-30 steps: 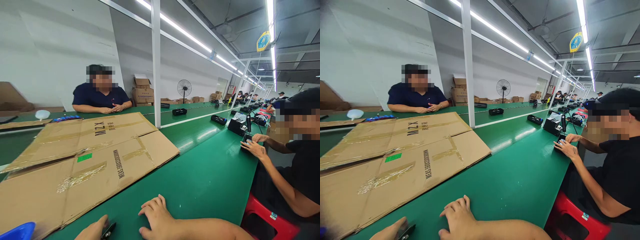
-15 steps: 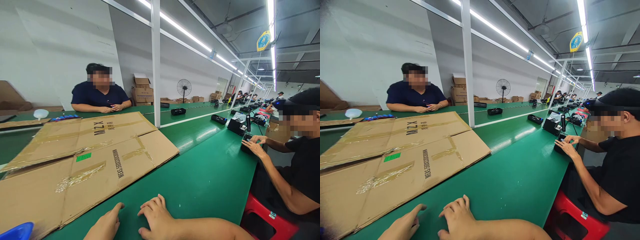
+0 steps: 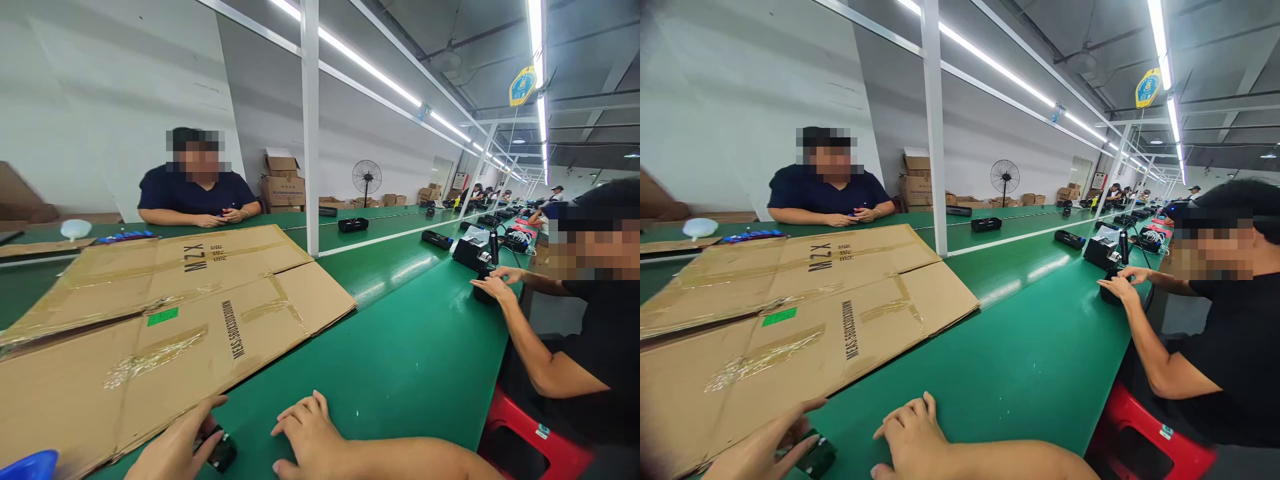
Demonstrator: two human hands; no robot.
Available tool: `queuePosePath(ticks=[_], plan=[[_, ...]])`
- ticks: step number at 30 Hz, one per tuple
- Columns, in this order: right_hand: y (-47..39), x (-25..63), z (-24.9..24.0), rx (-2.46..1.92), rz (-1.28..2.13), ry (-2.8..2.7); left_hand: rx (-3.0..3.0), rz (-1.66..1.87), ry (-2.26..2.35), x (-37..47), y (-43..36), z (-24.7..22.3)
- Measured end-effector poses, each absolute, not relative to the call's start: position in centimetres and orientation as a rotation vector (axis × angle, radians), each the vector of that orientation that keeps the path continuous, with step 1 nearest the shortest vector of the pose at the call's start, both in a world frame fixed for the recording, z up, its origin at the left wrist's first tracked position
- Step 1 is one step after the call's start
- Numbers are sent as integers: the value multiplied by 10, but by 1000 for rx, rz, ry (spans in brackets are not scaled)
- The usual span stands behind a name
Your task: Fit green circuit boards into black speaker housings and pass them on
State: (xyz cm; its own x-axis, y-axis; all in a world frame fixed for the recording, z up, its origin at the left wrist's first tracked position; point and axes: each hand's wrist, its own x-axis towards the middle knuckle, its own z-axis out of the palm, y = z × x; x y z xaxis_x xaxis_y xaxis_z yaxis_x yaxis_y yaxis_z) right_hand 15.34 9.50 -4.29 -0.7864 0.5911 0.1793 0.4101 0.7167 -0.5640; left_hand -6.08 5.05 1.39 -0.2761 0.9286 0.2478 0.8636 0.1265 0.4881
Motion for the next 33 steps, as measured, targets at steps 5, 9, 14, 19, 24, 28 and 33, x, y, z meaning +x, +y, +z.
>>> queuePosePath(ticks=[5,9,14,19,24,28,33], plan=[[94,152,-46,-768,729,-2559,1685,885,2270,-69,46,14],[90,152,-45,-803,753,-2524,1790,825,2228,-64,39,18],[87,153,-48,-827,733,-2555,1712,748,2342,-50,29,27],[84,155,-50,-814,705,-2538,1648,535,2368,-38,23,30],[84,155,-49,-810,680,-2552,1600,412,2377,-38,21,30],[84,156,-45,-818,684,-2571,1591,244,2300,-35,18,25],[84,156,-44,-811,684,-2566,1540,138,2305,-34,18,18]])
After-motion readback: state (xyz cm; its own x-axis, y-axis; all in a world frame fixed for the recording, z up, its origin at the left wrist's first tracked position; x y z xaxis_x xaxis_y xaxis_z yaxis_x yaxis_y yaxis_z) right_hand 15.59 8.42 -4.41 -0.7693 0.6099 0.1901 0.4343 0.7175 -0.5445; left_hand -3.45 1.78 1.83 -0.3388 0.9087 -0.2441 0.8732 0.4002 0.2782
